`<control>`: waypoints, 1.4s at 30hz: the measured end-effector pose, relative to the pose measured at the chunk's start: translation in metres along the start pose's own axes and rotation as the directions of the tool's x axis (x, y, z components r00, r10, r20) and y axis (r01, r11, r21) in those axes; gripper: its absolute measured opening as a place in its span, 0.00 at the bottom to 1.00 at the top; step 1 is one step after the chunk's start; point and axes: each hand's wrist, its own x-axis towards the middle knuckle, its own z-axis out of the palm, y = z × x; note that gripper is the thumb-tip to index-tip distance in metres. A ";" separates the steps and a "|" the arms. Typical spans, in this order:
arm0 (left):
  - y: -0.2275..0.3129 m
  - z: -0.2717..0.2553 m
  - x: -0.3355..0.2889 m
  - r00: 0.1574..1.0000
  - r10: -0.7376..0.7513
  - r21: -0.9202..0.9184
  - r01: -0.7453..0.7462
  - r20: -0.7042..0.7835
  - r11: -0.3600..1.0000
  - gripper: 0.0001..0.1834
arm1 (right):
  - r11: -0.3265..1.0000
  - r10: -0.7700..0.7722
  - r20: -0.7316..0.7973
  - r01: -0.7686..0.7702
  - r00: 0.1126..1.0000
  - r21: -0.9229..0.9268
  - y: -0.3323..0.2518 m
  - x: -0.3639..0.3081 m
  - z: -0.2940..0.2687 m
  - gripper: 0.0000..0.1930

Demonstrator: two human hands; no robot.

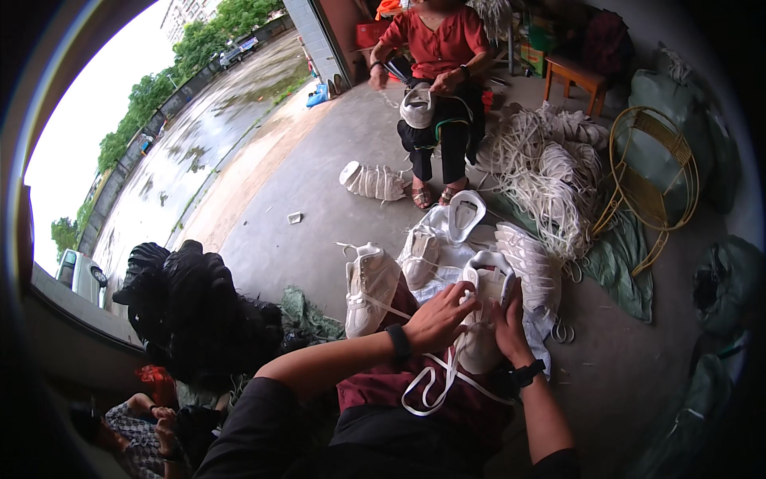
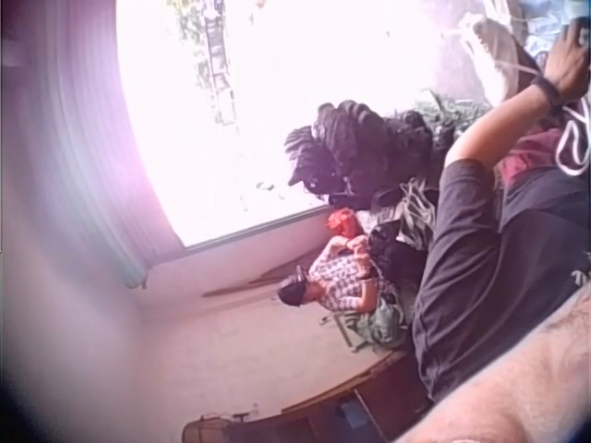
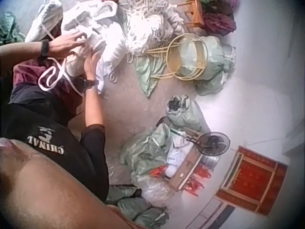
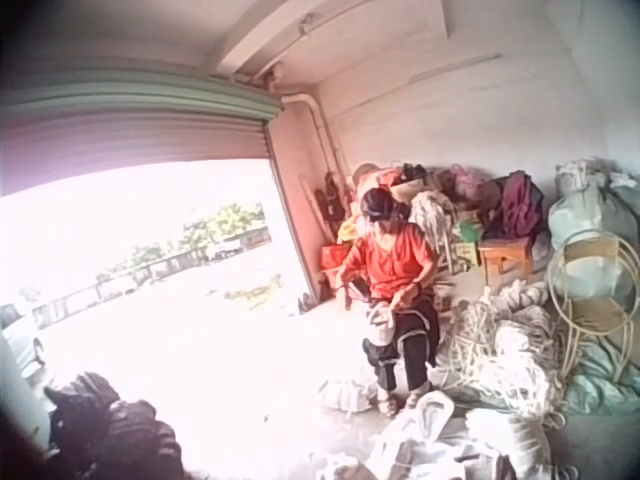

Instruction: The recorder is lacing and organizing white shoes.

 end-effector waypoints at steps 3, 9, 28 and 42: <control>0.003 -0.002 0.005 0.988 0.148 0.159 -0.151 0.031 0.976 0.26 | 1.000 0.003 0.041 -0.003 0.999 0.003 0.008 -0.005 -0.007 0.38; -0.006 0.005 0.022 0.953 0.250 0.315 -0.293 0.171 0.903 0.29 | 0.998 -0.056 0.087 0.058 0.995 -0.019 0.015 0.001 -0.013 0.41; -0.042 0.050 0.080 0.828 0.329 0.180 -0.447 0.454 0.876 0.31 | 0.968 -0.251 -0.068 0.250 0.966 -0.019 0.077 0.032 -0.015 0.41; -0.039 0.052 0.082 0.822 0.159 0.215 -0.321 0.547 0.922 0.13 | 0.965 -0.209 -0.075 0.193 0.975 -0.180 0.089 0.036 -0.007 0.41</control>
